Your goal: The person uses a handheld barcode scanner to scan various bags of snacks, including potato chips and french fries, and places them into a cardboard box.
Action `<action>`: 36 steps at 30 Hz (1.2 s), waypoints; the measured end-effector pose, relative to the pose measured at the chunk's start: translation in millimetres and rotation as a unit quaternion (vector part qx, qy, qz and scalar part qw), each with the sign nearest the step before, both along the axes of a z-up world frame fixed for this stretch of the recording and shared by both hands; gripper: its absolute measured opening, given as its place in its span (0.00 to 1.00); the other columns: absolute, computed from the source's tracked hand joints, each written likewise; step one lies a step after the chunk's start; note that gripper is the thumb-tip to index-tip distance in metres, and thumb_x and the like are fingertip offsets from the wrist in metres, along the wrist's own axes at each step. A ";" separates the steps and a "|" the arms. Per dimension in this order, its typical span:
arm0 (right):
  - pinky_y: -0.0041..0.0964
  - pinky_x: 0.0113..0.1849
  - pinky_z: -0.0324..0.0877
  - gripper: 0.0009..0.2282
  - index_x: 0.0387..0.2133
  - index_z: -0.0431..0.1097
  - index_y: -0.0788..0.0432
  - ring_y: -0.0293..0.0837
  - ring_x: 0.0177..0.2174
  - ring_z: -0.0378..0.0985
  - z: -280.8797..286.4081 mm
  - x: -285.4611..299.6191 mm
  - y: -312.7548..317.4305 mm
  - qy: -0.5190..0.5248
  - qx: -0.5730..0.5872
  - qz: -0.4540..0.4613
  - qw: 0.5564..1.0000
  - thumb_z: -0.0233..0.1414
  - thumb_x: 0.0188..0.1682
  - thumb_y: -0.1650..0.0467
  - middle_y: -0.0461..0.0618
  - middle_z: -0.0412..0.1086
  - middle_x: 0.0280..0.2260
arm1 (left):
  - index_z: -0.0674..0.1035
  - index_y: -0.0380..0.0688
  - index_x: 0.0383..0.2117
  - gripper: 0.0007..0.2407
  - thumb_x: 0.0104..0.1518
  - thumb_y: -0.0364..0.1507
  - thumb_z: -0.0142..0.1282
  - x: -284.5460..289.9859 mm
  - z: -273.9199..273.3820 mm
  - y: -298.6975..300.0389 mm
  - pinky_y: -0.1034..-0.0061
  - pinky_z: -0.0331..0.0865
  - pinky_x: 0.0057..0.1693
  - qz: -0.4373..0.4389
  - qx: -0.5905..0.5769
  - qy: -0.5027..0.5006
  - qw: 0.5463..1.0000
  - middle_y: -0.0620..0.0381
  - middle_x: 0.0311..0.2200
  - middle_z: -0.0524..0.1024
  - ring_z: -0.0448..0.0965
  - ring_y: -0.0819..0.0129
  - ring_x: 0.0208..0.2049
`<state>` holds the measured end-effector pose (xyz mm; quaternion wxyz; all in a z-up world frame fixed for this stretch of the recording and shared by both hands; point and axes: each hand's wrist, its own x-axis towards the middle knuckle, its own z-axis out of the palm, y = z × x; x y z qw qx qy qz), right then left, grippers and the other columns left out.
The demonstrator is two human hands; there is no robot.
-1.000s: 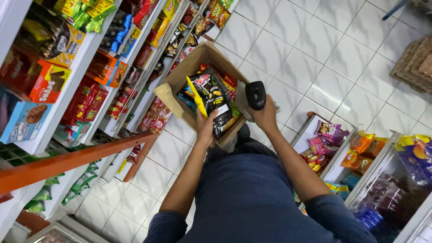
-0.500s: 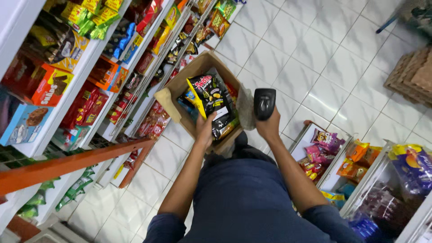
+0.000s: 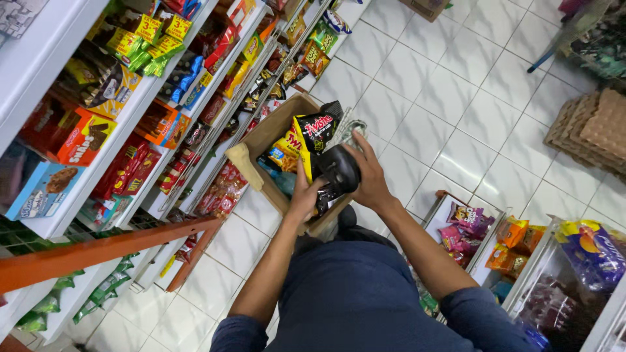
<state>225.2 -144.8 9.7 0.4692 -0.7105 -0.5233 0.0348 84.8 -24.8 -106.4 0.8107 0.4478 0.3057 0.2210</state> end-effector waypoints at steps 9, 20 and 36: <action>0.50 0.63 0.62 0.28 0.55 0.68 0.62 0.63 0.63 0.64 -11.2 -7.4 4.6 0.011 -0.015 -0.102 0.995 0.62 0.36 0.76 0.61 0.65 0.59 | 0.43 0.47 0.73 0.41 0.55 0.18 0.57 0.3 30.3 2.7 0.70 0.73 0.55 -0.002 -0.036 -0.029 0.999 0.49 0.58 0.69 0.74 0.63 0.54; 0.49 0.58 0.67 0.29 0.55 0.66 0.66 0.62 0.60 0.68 19.4 -21.2 -3.5 -0.050 0.014 -0.011 0.999 0.64 0.38 0.74 0.61 0.61 0.63 | 0.38 0.52 0.73 0.40 0.58 0.18 0.52 6.9 19.0 14.5 0.71 0.72 0.57 0.065 -0.077 -0.107 0.989 0.51 0.66 0.61 0.72 0.63 0.58; 0.46 0.54 0.68 0.29 0.56 0.67 0.67 0.60 0.53 0.74 44.8 16.5 17.6 -0.074 0.042 -0.111 0.990 0.65 0.39 0.73 0.58 0.65 0.62 | 0.45 0.38 0.72 0.39 0.58 0.24 0.60 2.7 24.5 -4.0 0.70 0.52 0.71 -0.119 0.200 0.004 0.973 0.45 0.69 0.56 0.57 0.60 0.69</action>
